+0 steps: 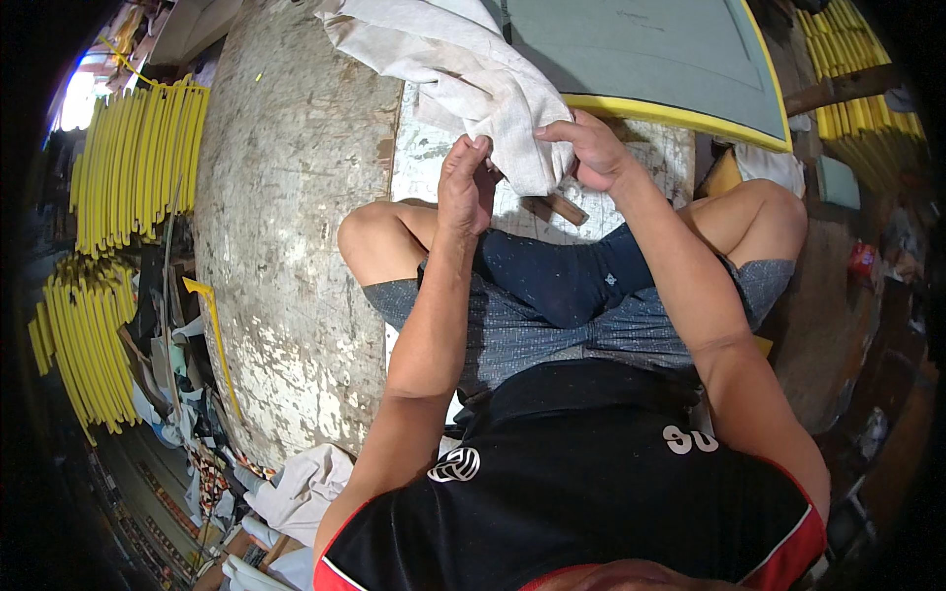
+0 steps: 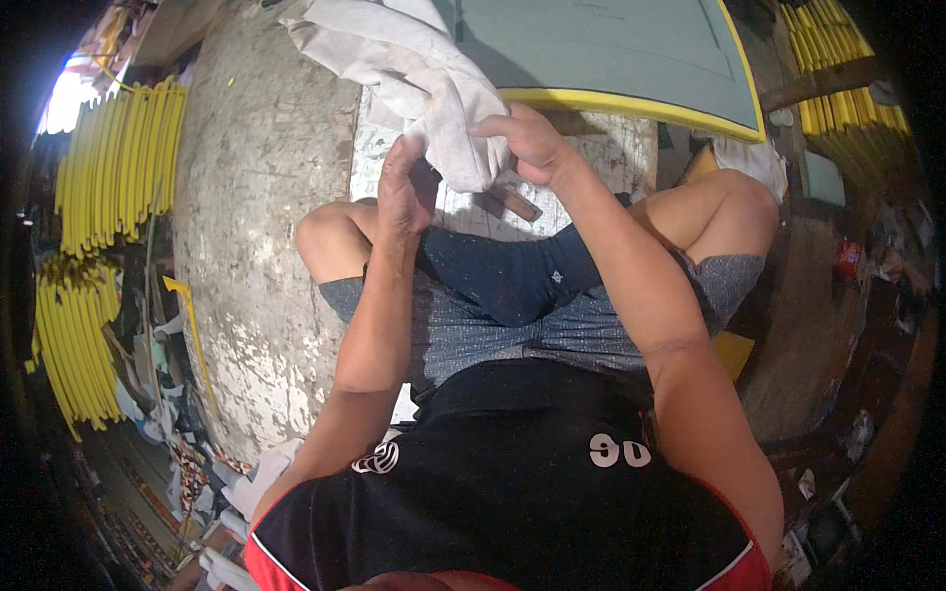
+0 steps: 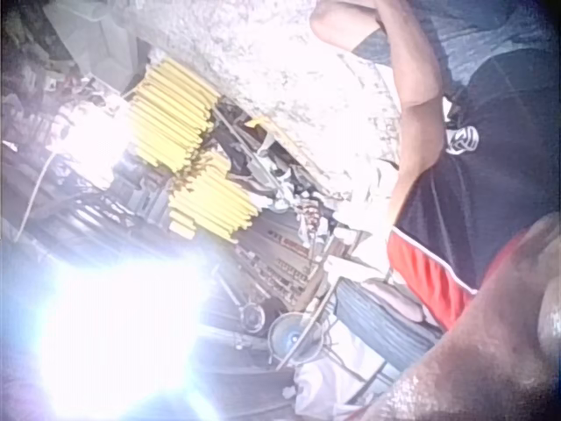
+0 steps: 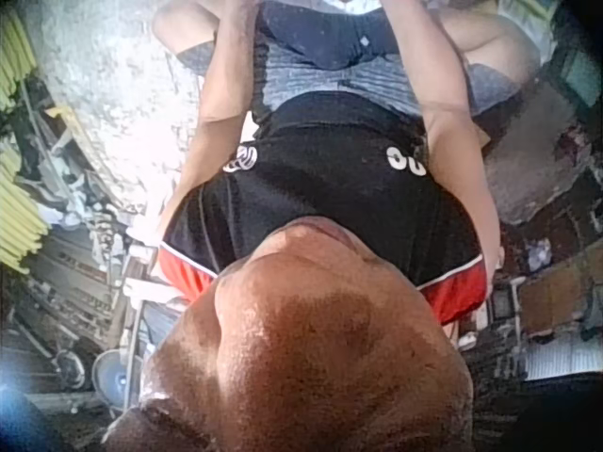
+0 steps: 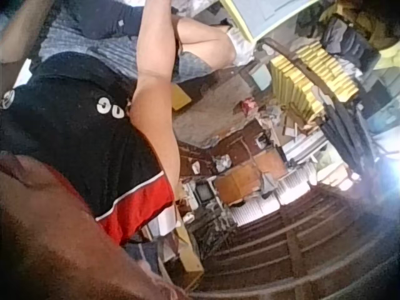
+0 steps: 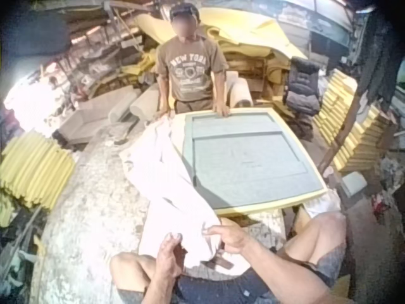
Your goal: The person sits cross-legged on the floor and uses red-handled scissors to cut a piece of white fabric. They hold the fabric with one hand and cut along its edge with the other, then unfold and inspect the cut piece.
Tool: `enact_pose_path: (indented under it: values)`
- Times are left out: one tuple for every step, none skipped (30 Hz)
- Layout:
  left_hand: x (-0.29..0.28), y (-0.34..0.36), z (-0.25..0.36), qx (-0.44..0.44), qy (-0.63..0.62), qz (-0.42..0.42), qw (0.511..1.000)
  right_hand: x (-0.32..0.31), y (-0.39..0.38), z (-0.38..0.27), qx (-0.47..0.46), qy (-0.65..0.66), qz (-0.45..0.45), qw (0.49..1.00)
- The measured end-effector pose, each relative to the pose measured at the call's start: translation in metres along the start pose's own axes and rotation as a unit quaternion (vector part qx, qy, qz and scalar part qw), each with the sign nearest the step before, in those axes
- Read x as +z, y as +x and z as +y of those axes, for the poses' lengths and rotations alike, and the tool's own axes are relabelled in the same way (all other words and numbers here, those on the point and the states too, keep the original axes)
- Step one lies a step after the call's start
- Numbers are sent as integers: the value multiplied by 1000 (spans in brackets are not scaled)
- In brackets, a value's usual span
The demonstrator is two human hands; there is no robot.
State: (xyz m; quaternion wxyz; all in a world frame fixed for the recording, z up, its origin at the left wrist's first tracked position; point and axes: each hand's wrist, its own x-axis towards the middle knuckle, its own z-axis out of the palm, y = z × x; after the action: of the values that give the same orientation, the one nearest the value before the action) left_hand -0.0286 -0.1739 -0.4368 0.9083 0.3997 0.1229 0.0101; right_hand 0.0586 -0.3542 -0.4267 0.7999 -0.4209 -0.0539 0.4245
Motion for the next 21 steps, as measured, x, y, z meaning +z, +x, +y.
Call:
enact_pose_path:
  values:
    - [-1,0,0,0,2,-1,1000,0,0,0,0,4,3,1000]
    - [-2,1,-1,2,2,-1,1000,1,-1,-1,1,8,7,1000]
    - [-2,1,-2,2,3,0,1000,2,-1,-1,1,12,10,1000]
    - [-2,1,-2,2,3,0,1000,4,-2,-2,1,11,15,1000]
    - [-2,1,-3,2,3,2,1000,6,-2,-3,1,10,20,1000]
    - [-2,1,-3,1,3,4,1000,8,-2,-3,2,9,24,1000]
    - [0,0,-4,-2,15,-7,1000,7,-2,-2,3,2,26,1000]
    - [3,-1,-3,-6,27,-19,999,4,0,0,4,-5,27,1000]
    - [5,-1,-3,-9,38,-30,999,2,0,2,5,-12,28,1000]
    - [2,0,-3,-12,49,-24,998,5,1,1,0,-28,28,999]
    - [-1,1,-4,-14,61,-19,998,8,0,1,-5,-26,26,999]
    - [-3,2,-5,-16,71,-13,997,10,-1,0,-10,-24,23,999]
    - [-2,3,-5,-16,68,-15,997,12,-1,-1,-16,-22,20,999]
    - [-2,3,-4,-15,65,-18,998,12,-1,-1,-18,-28,20,999]
    - [-1,3,-3,-14,61,-20,998,11,0,0,-21,-34,20,999]
    - [0,3,-3,-16,58,-18,998,12,0,0,-23,-39,20,999]
    - [1,2,-2,-18,55,-16,998,13,-1,0,-23,-45,27,998]
    - [2,2,-1,-20,52,-14,998,15,-1,0,-24,-51,35,998]
    - [3,2,-2,-20,53,-10,998,16,-3,-2,-26,-58,45,997]
    - [3,2,-2,-21,54,-6,998,15,-2,-2,-20,-66,49,996]
    - [3,2,-3,-21,55,-3,998,14,0,0,-15,-74,54,996]
